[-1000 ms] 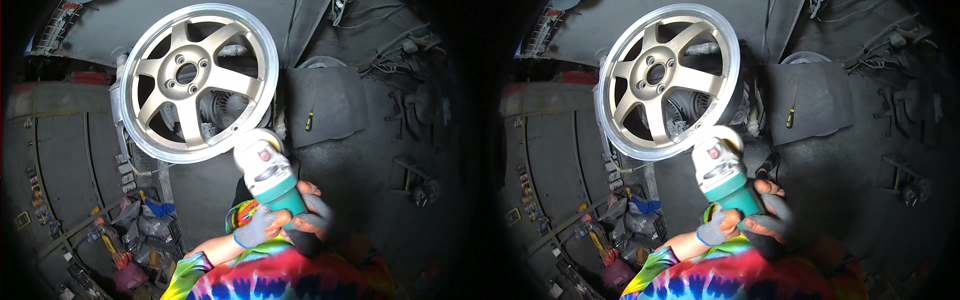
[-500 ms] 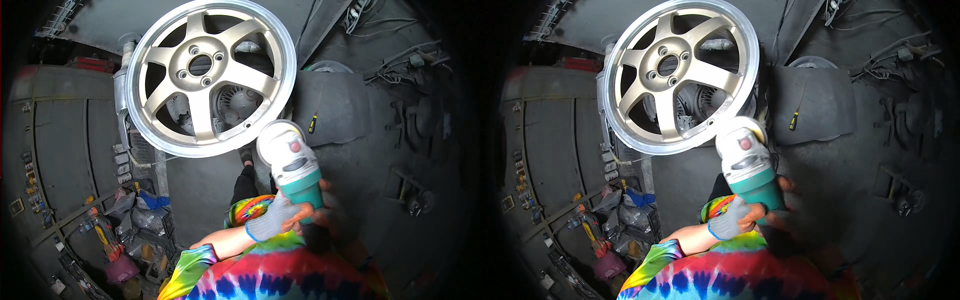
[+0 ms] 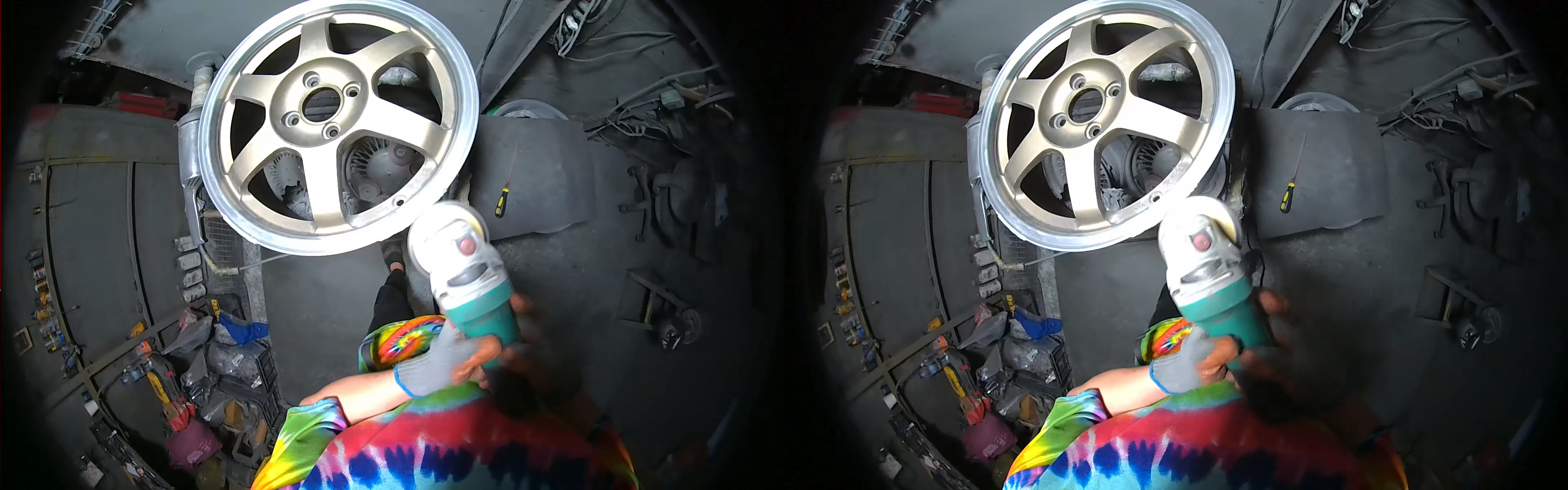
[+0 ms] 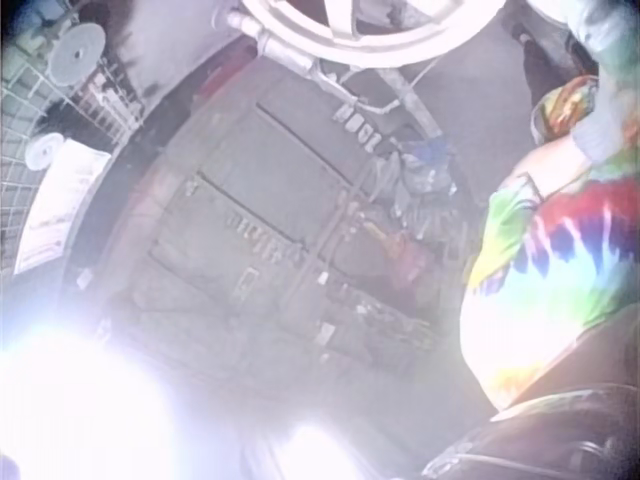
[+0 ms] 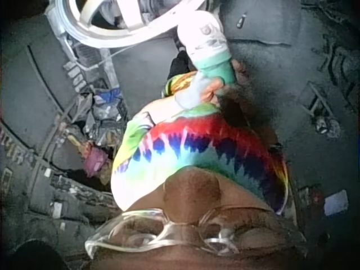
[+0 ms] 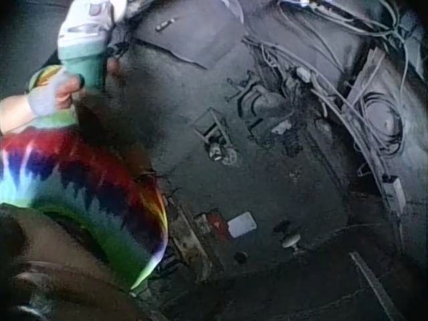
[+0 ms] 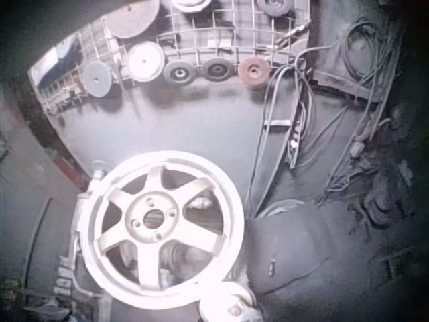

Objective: The person uses a metal file to smooth the edges of a car wheel rim and then polishes the wheel with a power angle grinder.

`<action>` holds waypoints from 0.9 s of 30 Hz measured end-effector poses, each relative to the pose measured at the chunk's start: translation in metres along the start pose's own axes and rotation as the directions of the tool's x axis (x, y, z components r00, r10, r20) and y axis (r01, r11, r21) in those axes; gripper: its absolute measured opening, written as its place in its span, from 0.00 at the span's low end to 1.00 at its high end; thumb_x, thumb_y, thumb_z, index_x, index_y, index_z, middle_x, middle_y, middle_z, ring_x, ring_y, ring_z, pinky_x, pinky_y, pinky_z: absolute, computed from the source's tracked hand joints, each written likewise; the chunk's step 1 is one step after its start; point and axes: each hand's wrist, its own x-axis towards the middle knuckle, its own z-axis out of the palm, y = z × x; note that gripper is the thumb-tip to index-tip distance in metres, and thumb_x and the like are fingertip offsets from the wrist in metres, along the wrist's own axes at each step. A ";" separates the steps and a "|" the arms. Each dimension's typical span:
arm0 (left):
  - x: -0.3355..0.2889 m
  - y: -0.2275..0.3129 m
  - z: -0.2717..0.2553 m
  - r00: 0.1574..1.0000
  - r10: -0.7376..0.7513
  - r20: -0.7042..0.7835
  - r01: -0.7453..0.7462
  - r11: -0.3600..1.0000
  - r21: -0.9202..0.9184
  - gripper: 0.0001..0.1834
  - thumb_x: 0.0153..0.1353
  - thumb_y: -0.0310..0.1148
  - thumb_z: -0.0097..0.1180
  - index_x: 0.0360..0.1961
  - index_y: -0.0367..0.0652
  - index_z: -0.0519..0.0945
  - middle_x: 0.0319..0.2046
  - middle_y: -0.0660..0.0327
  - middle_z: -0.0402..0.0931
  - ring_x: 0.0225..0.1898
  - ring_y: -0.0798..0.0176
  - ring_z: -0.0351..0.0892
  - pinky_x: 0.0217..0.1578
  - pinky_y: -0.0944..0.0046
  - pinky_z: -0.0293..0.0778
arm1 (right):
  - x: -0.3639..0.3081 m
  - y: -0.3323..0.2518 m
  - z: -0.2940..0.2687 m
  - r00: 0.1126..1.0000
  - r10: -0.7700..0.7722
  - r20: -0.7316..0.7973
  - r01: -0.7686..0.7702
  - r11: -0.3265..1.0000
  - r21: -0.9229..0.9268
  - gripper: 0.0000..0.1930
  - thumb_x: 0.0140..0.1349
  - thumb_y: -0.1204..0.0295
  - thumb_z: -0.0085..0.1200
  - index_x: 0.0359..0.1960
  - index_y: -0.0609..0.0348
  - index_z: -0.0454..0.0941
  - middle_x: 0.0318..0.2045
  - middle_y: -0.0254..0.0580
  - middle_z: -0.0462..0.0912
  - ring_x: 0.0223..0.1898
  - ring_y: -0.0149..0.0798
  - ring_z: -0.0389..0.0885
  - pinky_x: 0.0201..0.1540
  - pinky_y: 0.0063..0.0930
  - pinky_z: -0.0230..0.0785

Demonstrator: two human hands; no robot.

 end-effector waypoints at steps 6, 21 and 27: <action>0.006 -0.014 0.038 0.749 0.546 -0.375 0.054 0.514 0.856 0.27 0.72 0.33 0.49 0.67 0.29 0.62 0.56 0.46 0.72 0.45 0.55 0.80 0.38 0.65 0.81 | -0.002 0.002 0.001 1.000 -0.001 -0.030 0.002 0.999 0.033 0.32 0.64 0.73 0.56 0.69 0.65 0.61 0.59 0.44 0.75 0.57 0.36 0.76 0.60 0.31 0.69; -0.012 0.002 -0.013 0.824 0.497 -0.272 -0.028 0.516 0.856 0.26 0.74 0.43 0.47 0.65 0.37 0.70 0.53 0.43 0.77 0.51 0.45 0.81 0.45 0.61 0.80 | -0.003 -0.010 0.008 0.998 0.035 -0.048 -0.027 0.987 0.160 0.30 0.61 0.68 0.62 0.64 0.64 0.67 0.55 0.36 0.73 0.58 0.31 0.70 0.63 0.31 0.62; -0.029 0.044 -0.083 0.985 -0.129 0.114 0.113 0.984 0.140 0.25 0.77 0.49 0.39 0.65 0.44 0.68 0.51 0.45 0.74 0.43 0.44 0.80 0.41 0.52 0.80 | 0.002 -0.003 0.002 0.997 -0.034 -0.068 0.044 0.987 0.155 0.31 0.62 0.69 0.60 0.66 0.64 0.65 0.55 0.36 0.73 0.58 0.31 0.70 0.63 0.31 0.63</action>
